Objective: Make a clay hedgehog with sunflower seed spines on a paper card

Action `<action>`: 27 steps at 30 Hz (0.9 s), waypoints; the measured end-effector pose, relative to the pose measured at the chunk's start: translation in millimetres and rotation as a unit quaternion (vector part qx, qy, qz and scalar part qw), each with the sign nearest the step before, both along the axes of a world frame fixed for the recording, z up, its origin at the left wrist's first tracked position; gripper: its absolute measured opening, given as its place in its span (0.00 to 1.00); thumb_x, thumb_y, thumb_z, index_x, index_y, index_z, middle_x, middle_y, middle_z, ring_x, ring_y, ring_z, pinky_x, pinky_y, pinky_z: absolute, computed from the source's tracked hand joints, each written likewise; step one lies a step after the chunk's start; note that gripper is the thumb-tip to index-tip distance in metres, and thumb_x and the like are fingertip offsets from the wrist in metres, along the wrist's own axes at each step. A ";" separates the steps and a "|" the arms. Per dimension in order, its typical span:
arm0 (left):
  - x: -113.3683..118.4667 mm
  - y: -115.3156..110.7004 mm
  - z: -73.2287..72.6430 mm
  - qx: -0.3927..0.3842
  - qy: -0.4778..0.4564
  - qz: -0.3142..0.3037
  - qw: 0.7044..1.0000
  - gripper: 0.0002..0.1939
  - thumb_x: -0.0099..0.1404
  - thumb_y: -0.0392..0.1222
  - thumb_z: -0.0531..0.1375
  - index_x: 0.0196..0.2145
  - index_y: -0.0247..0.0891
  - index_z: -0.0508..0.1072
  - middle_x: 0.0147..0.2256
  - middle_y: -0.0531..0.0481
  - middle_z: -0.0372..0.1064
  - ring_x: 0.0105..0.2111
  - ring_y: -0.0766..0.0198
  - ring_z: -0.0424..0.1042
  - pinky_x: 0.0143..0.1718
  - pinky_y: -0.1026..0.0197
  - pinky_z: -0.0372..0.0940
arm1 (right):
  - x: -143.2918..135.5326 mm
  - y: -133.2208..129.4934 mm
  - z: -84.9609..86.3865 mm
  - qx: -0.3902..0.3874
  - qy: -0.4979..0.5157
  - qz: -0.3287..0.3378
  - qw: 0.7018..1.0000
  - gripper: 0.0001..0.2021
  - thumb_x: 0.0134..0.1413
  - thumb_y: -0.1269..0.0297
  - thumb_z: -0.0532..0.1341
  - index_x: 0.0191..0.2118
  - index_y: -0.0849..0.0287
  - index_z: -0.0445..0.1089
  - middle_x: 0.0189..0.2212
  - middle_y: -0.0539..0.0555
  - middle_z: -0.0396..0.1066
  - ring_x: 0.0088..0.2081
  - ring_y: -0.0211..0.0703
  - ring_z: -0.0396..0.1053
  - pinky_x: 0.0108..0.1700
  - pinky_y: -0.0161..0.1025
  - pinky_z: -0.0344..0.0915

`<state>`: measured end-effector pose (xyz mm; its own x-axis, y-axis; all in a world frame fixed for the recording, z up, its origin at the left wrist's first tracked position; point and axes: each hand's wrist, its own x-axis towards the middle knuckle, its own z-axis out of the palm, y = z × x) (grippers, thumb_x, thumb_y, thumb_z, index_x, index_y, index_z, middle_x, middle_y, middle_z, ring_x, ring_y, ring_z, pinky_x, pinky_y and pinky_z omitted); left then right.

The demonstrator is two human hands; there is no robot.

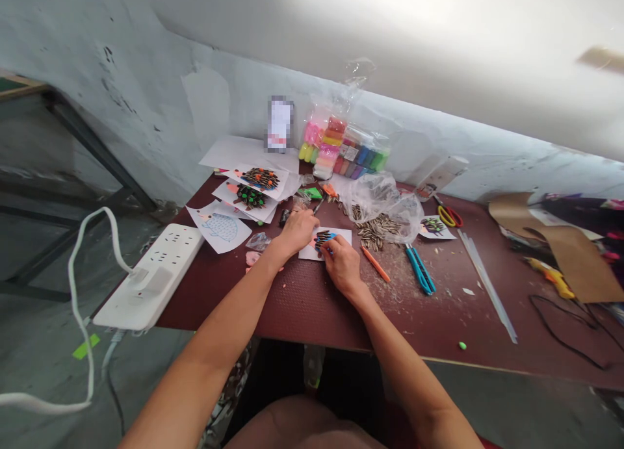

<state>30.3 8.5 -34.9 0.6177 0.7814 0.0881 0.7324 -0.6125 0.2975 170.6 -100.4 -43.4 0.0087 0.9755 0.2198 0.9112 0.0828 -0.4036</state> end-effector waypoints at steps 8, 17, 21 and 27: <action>-1.0 0.0 2.2 -0.001 0.006 -0.006 1.000 0.17 0.70 0.32 0.56 0.47 0.37 0.83 0.45 0.39 0.76 0.48 0.54 0.75 0.49 0.55 0.66 | 0.1 -0.4 2.4 -0.014 0.000 -0.008 1.000 0.11 0.67 0.67 0.59 0.35 0.53 0.78 0.40 0.53 0.76 0.38 0.41 0.71 0.38 0.34 0.60; -0.8 1.3 3.3 -0.014 0.005 -0.009 1.000 0.17 0.71 0.32 0.55 0.48 0.36 0.83 0.47 0.39 0.76 0.51 0.52 0.75 0.51 0.54 0.67 | 12.9 -5.5 14.4 0.004 0.010 -0.059 0.998 0.09 0.66 0.64 0.62 0.37 0.56 0.80 0.37 0.54 0.76 0.36 0.42 0.72 0.39 0.35 0.61; -0.2 1.4 1.7 -0.010 0.008 -0.008 1.000 0.19 0.71 0.30 0.54 0.49 0.37 0.83 0.48 0.40 0.76 0.51 0.52 0.75 0.51 0.54 0.67 | 38.8 0.2 28.8 -0.023 -0.050 -0.159 0.986 0.11 0.67 0.65 0.59 0.43 0.57 0.81 0.41 0.56 0.76 0.40 0.44 0.73 0.39 0.36 0.61; 0.2 1.2 3.9 -0.014 0.012 -0.006 1.000 0.19 0.71 0.30 0.54 0.48 0.38 0.83 0.48 0.40 0.76 0.51 0.54 0.75 0.52 0.55 0.67 | 63.2 9.6 42.8 -0.147 -0.168 -0.209 0.952 0.15 0.69 0.63 0.57 0.52 0.53 0.80 0.48 0.58 0.75 0.47 0.47 0.74 0.42 0.38 0.63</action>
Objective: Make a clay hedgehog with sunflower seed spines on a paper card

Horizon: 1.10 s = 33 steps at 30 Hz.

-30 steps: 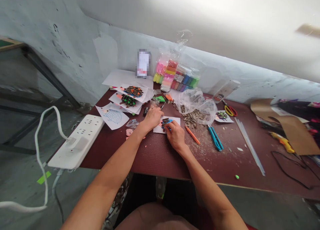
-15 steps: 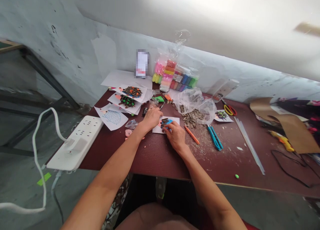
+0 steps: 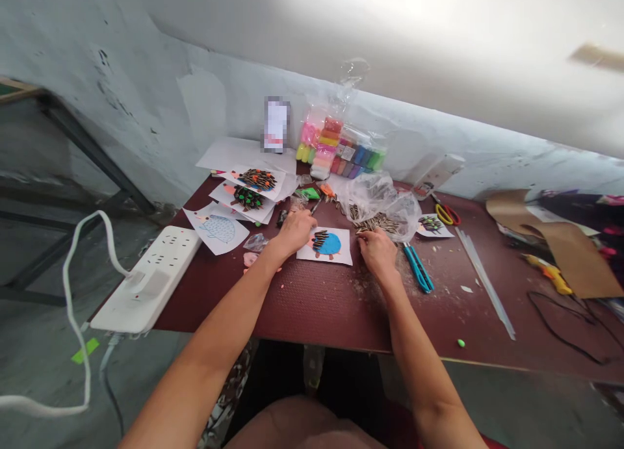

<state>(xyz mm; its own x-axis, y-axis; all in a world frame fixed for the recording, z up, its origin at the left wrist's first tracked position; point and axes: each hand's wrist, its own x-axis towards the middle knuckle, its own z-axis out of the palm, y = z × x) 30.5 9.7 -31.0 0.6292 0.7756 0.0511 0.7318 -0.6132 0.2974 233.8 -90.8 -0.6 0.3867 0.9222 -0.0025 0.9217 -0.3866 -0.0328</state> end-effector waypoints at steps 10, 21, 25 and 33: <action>-0.2 3.0 -8.9 0.012 -0.011 -0.001 1.000 0.17 0.70 0.32 0.57 0.48 0.38 0.83 0.48 0.40 0.76 0.50 0.54 0.75 0.50 0.56 0.67 | 4.8 13.2 0.3 -0.059 -0.066 0.006 0.996 0.17 0.71 0.64 0.52 0.50 0.59 0.78 0.49 0.63 0.77 0.49 0.51 0.75 0.43 0.39 0.63; -0.1 2.4 -5.4 0.004 0.001 -0.004 1.000 0.18 0.71 0.31 0.54 0.49 0.37 0.83 0.48 0.40 0.76 0.52 0.53 0.75 0.51 0.55 0.66 | 13.9 13.2 -9.6 -0.047 -0.083 0.036 0.995 0.15 0.70 0.67 0.53 0.48 0.62 0.77 0.46 0.65 0.76 0.46 0.52 0.75 0.41 0.41 0.64; 0.0 2.2 -6.3 0.005 -0.002 0.000 1.000 0.17 0.71 0.32 0.56 0.49 0.38 0.83 0.48 0.40 0.76 0.50 0.53 0.75 0.50 0.55 0.66 | 18.7 13.4 -15.2 0.018 -0.064 0.041 0.997 0.12 0.68 0.69 0.55 0.47 0.64 0.74 0.46 0.67 0.75 0.45 0.52 0.74 0.40 0.40 0.63; 0.2 3.6 -9.6 0.010 -0.013 0.001 1.000 0.16 0.69 0.32 0.57 0.48 0.38 0.83 0.47 0.41 0.76 0.50 0.54 0.75 0.50 0.56 0.66 | 20.7 9.6 -23.9 0.257 0.282 0.044 0.923 0.08 0.62 0.61 0.55 0.36 0.56 0.68 0.32 0.56 0.74 0.34 0.46 0.70 0.39 0.41 0.65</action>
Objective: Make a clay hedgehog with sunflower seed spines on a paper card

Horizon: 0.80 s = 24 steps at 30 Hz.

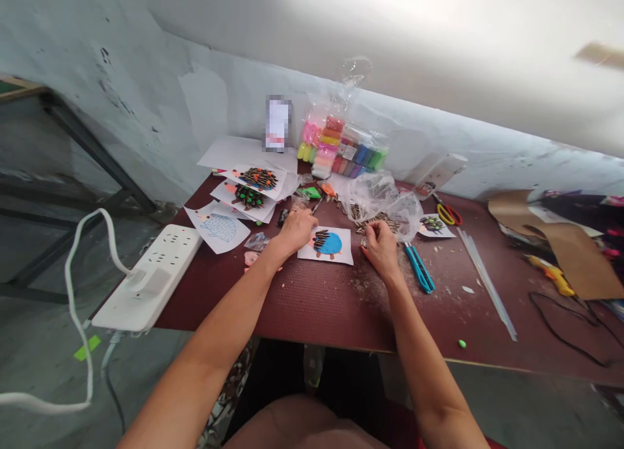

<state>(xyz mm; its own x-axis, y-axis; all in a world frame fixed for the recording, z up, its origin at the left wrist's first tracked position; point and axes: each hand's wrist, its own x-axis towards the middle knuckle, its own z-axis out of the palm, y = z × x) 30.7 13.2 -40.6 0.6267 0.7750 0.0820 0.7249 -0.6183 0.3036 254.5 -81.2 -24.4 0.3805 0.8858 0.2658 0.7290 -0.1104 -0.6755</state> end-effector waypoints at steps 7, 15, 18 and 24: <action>-0.6 -2.1 4.2 -0.004 -0.002 -0.001 1.000 0.16 0.69 0.32 0.58 0.48 0.38 0.83 0.47 0.40 0.76 0.50 0.53 0.75 0.50 0.55 0.67 | -28.2 -17.7 -3.0 -0.045 0.281 0.105 0.953 0.16 0.46 0.49 0.68 0.35 0.57 0.72 0.28 0.51 0.75 0.28 0.40 0.69 0.31 0.36 0.64; -0.9 -4.6 9.9 -0.006 0.008 -0.002 1.000 0.17 0.70 0.32 0.55 0.48 0.37 0.83 0.46 0.39 0.76 0.49 0.52 0.75 0.50 0.54 0.66 | -51.2 -26.7 -9.2 -0.037 0.218 0.141 0.965 0.11 0.49 0.54 0.66 0.29 0.57 0.75 0.26 0.51 0.76 0.27 0.40 0.68 0.33 0.37 0.63; -1.0 -4.8 11.0 -0.009 0.013 0.000 1.000 0.16 0.70 0.32 0.57 0.48 0.38 0.83 0.47 0.39 0.76 0.49 0.53 0.75 0.49 0.55 0.66 | -57.6 -29.9 -11.5 -0.042 0.161 0.157 0.974 0.10 0.53 0.57 0.63 0.31 0.57 0.77 0.28 0.51 0.77 0.29 0.42 0.69 0.34 0.37 0.63; -1.1 -5.6 12.3 -0.009 0.014 0.002 1.000 0.16 0.70 0.33 0.57 0.48 0.38 0.83 0.46 0.39 0.76 0.49 0.53 0.75 0.49 0.55 0.65 | -63.2 -28.2 -12.9 -0.034 0.006 0.194 0.980 0.08 0.59 0.64 0.61 0.33 0.55 0.78 0.34 0.54 0.76 0.33 0.43 0.70 0.39 0.39 0.64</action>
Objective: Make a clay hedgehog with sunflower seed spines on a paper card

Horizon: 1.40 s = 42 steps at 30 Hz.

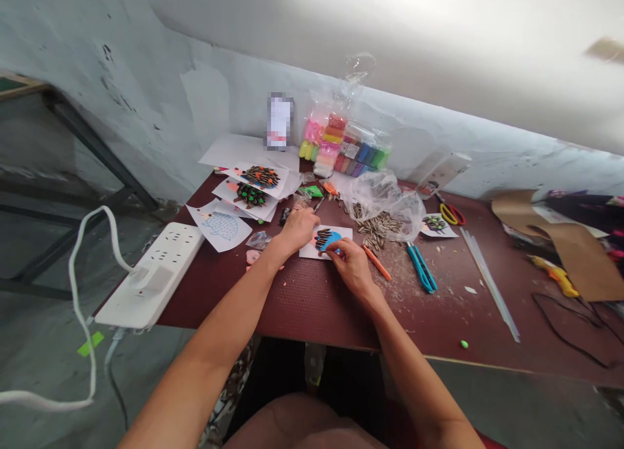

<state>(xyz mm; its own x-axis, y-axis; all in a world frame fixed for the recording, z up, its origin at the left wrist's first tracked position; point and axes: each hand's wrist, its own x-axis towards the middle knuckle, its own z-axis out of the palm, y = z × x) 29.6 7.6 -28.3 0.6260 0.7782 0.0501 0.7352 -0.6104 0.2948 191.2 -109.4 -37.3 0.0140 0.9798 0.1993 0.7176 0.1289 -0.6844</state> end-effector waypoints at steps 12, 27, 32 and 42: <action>-0.1 -1.1 1.1 0.004 0.006 0.000 1.000 0.16 0.70 0.33 0.56 0.48 0.38 0.83 0.46 0.39 0.76 0.49 0.53 0.75 0.49 0.55 0.65 | -0.4 5.4 -7.9 0.023 -0.040 -0.019 0.999 0.08 0.61 0.67 0.62 0.33 0.55 0.78 0.34 0.54 0.74 0.37 0.45 0.70 0.44 0.40 0.64; 0.6 -1.6 2.5 0.000 -0.005 0.004 1.000 0.15 0.68 0.32 0.58 0.46 0.37 0.84 0.46 0.39 0.76 0.48 0.52 0.75 0.49 0.54 0.66 | -4.1 7.2 -7.4 0.008 -0.092 -0.021 0.996 0.08 0.62 0.69 0.60 0.35 0.55 0.78 0.38 0.56 0.76 0.41 0.47 0.71 0.47 0.41 0.64; 0.8 -1.2 1.7 0.004 0.004 0.005 1.000 0.15 0.68 0.33 0.58 0.47 0.38 0.84 0.46 0.40 0.76 0.47 0.54 0.75 0.48 0.56 0.66 | -4.1 9.0 -4.4 0.007 -0.107 -0.002 0.994 0.10 0.62 0.70 0.59 0.34 0.55 0.78 0.37 0.55 0.76 0.42 0.47 0.71 0.48 0.41 0.64; 0.4 -0.9 0.6 0.005 0.001 0.002 1.000 0.17 0.70 0.32 0.56 0.47 0.38 0.83 0.45 0.39 0.76 0.48 0.53 0.75 0.48 0.55 0.65 | -4.7 8.2 -4.5 0.013 -0.105 0.017 0.994 0.11 0.63 0.71 0.58 0.33 0.56 0.78 0.37 0.57 0.76 0.43 0.48 0.72 0.48 0.41 0.64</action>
<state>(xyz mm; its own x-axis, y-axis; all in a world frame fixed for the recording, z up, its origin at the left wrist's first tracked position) 30.0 6.7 -27.8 0.6228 0.7804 0.0559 0.7385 -0.6099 0.2875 186.5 -101.2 -41.8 -0.0633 0.9734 0.2201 0.8390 0.1713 -0.5165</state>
